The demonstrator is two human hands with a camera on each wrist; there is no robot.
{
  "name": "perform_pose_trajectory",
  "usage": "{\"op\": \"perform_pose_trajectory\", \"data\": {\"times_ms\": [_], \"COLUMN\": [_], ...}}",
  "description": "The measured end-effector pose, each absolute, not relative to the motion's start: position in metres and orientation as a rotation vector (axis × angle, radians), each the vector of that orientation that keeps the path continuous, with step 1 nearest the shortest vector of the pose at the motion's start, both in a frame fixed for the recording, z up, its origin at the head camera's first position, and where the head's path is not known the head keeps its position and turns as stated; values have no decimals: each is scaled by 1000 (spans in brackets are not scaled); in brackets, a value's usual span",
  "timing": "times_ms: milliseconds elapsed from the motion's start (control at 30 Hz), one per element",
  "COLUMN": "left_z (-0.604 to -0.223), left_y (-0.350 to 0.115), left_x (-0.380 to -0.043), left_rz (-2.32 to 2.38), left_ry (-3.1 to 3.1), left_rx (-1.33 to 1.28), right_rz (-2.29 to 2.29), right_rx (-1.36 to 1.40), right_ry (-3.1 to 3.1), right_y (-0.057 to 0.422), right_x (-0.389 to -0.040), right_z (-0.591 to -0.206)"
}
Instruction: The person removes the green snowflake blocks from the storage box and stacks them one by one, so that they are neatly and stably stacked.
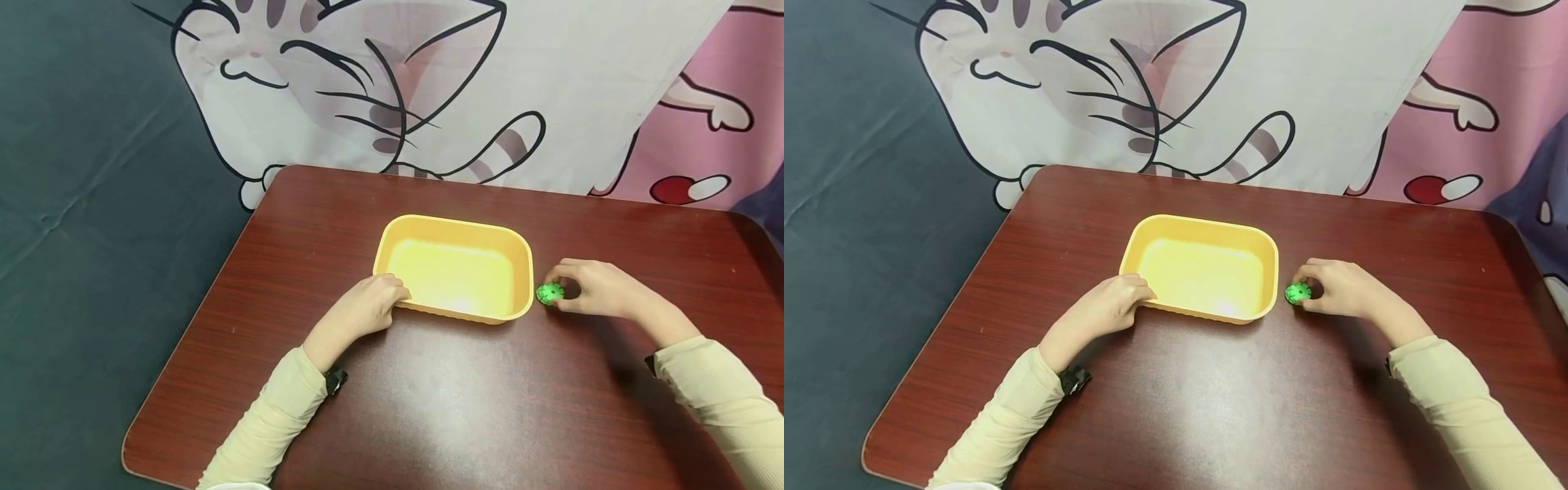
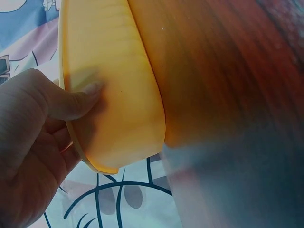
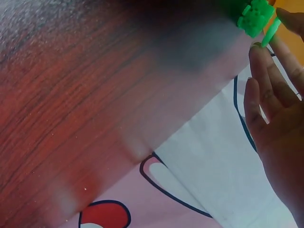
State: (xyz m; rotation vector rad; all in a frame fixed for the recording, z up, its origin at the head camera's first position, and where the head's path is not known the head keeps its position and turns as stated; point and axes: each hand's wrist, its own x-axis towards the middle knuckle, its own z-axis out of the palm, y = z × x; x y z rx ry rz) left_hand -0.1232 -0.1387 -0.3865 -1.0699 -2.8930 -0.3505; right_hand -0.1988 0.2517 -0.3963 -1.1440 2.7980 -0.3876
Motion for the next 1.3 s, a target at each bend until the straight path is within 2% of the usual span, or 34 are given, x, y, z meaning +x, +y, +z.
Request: {"op": "perform_pose_trajectory", "data": {"times_ms": [867, 1300], "left_z": [-387, -399], "left_y": [-138, -141], "left_x": [-124, -121], "left_rz": [-350, -241], "left_ry": [-2913, -2866], "left_rx": [-1101, -1150], "right_rz": [-401, -514], "right_rx": [-1149, -962], "right_ry": [2799, 3084], "right_y": [256, 248], "right_x": [-190, -165], "right_z": [-396, -404]}}
